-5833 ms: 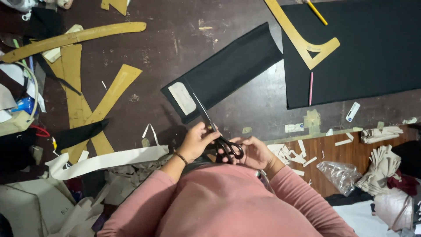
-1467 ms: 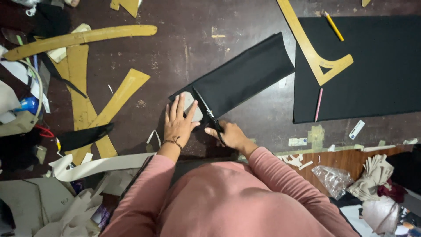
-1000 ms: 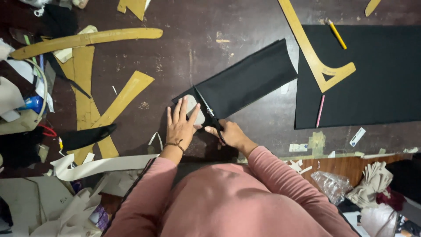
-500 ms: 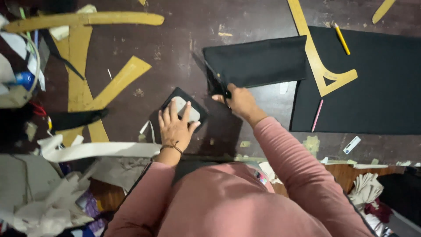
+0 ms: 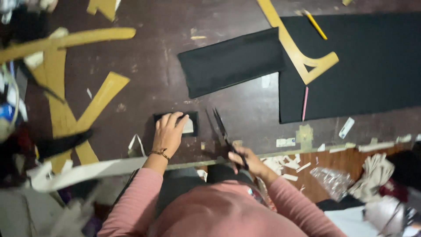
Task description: The person uses a white paper template and a yellow L-shaped ruler to measure and mark a black fabric sheet on a wooden table. They then use scissors to cut the fabric along the marked lines, repeating the process to create multiple rectangular pieces.
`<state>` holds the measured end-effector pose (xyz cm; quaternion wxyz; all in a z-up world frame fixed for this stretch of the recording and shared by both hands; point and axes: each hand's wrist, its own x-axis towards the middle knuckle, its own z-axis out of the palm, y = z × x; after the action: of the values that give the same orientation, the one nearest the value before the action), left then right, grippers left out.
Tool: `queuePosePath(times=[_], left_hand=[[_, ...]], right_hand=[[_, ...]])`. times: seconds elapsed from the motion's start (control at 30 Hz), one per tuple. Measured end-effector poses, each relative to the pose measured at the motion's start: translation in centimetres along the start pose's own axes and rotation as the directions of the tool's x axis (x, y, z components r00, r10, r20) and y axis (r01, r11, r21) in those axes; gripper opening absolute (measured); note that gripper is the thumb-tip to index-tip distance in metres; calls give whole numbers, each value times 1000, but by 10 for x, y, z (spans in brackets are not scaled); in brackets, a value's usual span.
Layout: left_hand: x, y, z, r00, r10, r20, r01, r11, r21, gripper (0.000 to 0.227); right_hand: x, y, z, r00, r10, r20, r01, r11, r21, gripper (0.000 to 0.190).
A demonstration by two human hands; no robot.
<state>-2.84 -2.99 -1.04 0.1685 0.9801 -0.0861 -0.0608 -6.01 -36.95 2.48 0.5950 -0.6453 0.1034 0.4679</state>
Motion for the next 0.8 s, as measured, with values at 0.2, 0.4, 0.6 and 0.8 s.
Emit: queuePosePath(times=[0.2,0.4,0.6,0.8], left_hand=[[15,-26,2,917,366,-159,-370,929,2,43],[3,-24,5,876,470,-112,-473,881,0,47],[2,-24,16,784,561,-264,-536,828,168,40],[1,-22,17,792,553,-259,-529,833,160,38]], right_hand=[[-54,43,104,992,-94,83,48,895,444,52],[-46,135,193,969,-244,37,124,608,784,62],[-14,173,208,970,-220,-103,228,676,701,66],[-2,170,200,971,-215,-102,227,707,669,56]])
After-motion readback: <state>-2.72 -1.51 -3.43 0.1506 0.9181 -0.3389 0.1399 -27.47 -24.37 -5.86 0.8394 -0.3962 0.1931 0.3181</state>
